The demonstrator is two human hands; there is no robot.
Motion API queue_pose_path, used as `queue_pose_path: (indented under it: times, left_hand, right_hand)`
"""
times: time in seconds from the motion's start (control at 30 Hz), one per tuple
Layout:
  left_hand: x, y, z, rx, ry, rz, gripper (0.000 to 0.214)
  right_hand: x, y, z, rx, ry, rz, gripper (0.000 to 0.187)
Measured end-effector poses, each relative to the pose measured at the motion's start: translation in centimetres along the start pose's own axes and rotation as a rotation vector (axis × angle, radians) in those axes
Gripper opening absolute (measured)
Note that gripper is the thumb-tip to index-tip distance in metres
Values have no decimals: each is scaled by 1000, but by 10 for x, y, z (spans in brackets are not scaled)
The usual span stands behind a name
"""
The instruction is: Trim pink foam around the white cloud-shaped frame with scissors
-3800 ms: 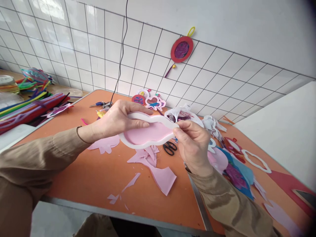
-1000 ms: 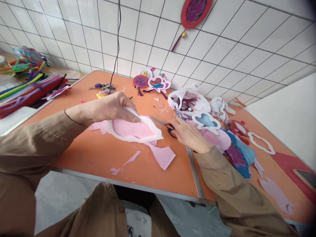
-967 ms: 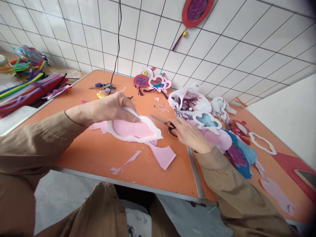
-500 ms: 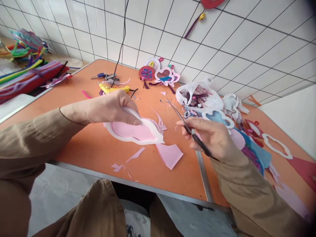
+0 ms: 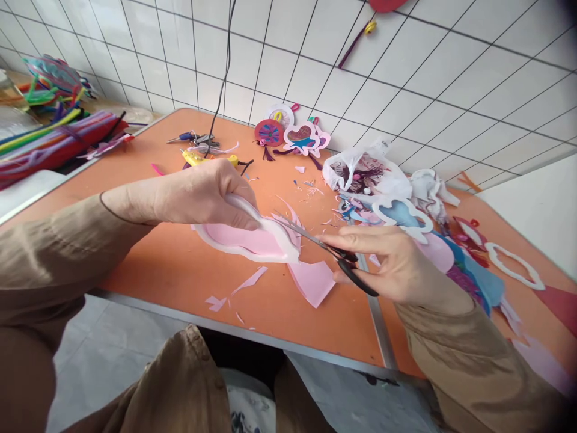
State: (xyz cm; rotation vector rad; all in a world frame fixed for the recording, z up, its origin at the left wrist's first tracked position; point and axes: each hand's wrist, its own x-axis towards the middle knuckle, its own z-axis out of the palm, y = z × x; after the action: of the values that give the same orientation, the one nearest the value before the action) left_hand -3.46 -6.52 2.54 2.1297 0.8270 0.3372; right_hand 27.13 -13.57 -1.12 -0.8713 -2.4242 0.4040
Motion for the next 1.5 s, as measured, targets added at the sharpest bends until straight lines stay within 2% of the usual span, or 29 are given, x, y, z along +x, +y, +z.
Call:
queue_pose_path:
  times: [0.3, 0.6, 1.2, 1.5]
  left_hand:
    - [-1, 5, 1, 39, -3, 32, 30]
    - [0, 4, 2, 48, -14, 45, 35]
    - [0, 2, 3, 80, 13, 88, 34]
    - [-1, 5, 2, 109, 21, 27, 34]
  right_hand:
    - [0, -2, 0, -23, -39, -31, 32]
    - [-2, -4, 1, -71, 7, -72, 31]
    - [-3, -6, 0, -111, 9, -63, 28]
    - [0, -11, -3, -106, -19, -22, 30]
